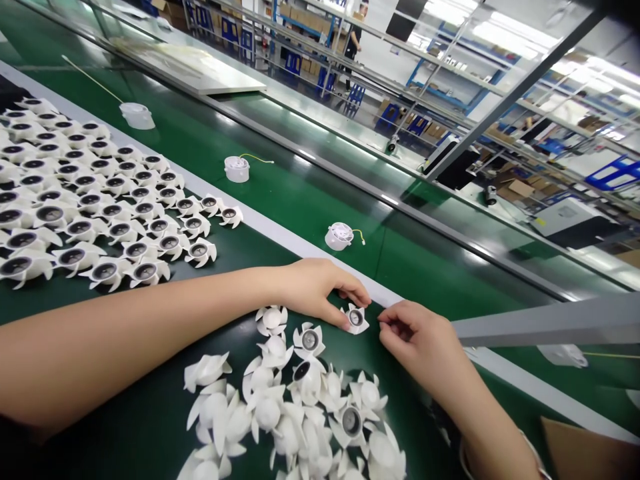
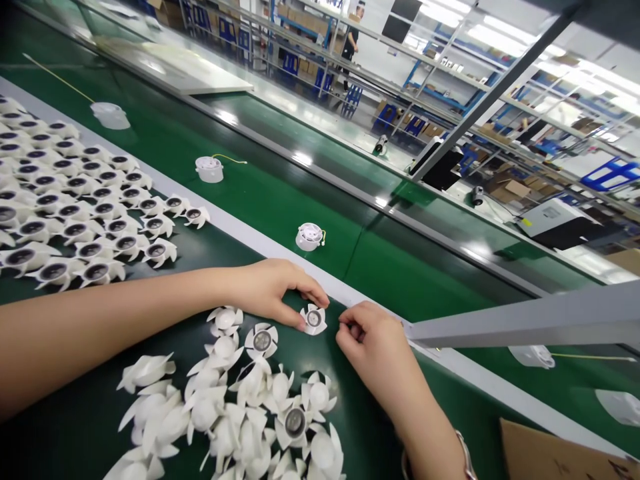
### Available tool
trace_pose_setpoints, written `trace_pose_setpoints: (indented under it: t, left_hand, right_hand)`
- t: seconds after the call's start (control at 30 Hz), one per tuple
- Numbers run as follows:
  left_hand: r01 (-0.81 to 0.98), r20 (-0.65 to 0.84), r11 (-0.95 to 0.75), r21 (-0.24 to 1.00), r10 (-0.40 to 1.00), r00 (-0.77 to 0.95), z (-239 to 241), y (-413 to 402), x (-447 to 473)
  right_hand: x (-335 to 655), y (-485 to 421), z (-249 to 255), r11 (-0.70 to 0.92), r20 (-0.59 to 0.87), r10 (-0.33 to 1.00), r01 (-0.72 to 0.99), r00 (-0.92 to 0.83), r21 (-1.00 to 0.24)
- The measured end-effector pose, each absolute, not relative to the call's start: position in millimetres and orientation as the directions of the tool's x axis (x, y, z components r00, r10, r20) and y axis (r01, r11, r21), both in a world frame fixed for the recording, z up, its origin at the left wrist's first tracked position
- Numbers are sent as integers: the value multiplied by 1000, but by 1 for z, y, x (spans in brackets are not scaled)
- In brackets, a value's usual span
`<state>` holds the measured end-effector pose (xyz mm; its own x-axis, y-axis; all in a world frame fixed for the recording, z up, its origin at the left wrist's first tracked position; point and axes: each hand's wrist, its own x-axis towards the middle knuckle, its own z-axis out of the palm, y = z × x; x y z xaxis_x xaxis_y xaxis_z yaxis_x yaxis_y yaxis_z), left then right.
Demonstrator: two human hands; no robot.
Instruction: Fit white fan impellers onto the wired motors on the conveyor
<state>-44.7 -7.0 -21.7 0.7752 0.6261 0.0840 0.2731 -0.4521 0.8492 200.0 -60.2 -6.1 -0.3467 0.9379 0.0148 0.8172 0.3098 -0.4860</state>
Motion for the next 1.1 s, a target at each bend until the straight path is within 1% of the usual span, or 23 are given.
trace_pose_setpoints:
  t: [0.13,0.27,0.43,0.6,0.67,0.7,0.77,0.83,0.87,0.93,0.97,1.03,1.1]
  left_hand:
    - [250,104,-457,854,620,777,-23,-7,-44]
    - [256,93,-453,854,618,781,-21,-8,-44]
    - [270,62,-425,864,622,781,-18,-8,-44]
    - [288,59,-428,857,636,770,-18,-8,-44]
    - [299,53,-427,854,642,765,-19,-8,-44]
    - [303,48,-424,853,643,764,-20,-8,-43]
    - [305,48,-422,853,646,762,-21,-8,-43]
    - [300,70,-440,846,651,756,-22,-8,-43]
    - [296,89,-456,839,652,753,-22,-8,-43]
    - [286,116,-482,828,648,753,-20,-8,-44]
    - [284,113,-481,829,643,757,-18,-8,-45]
    - [306,58,-448,840,635,770,-11,-8,-47]
    - [372,-34,-402,836,640,768,-4,-9,-47]
  right_hand:
    - [187,-64,-4,338,113,936,756,-334,-561]
    - [173,-67,-5,432,179,897,716,-404,-549]
    - [169,-69,-3,476,175,876,742,-450,-472]
    - [163,-72,-4,487,158,873,815,-461,-315]
    - [159,-73,-5,488,152,873,827,-464,-278]
    - [158,-73,-4,488,152,873,827,-463,-281]
    - [160,-71,1,475,153,880,817,-450,-328]
    - [171,-70,12,431,160,902,821,-401,-375]
    - [180,-69,20,395,155,919,839,-363,-375]
    - [201,-69,34,291,100,957,899,-274,-326]
    - [213,-71,40,235,33,971,930,-235,-283]
    - [231,-75,47,139,-192,965,972,-176,-190]
    - [241,-81,47,89,-432,893,990,-128,-110]
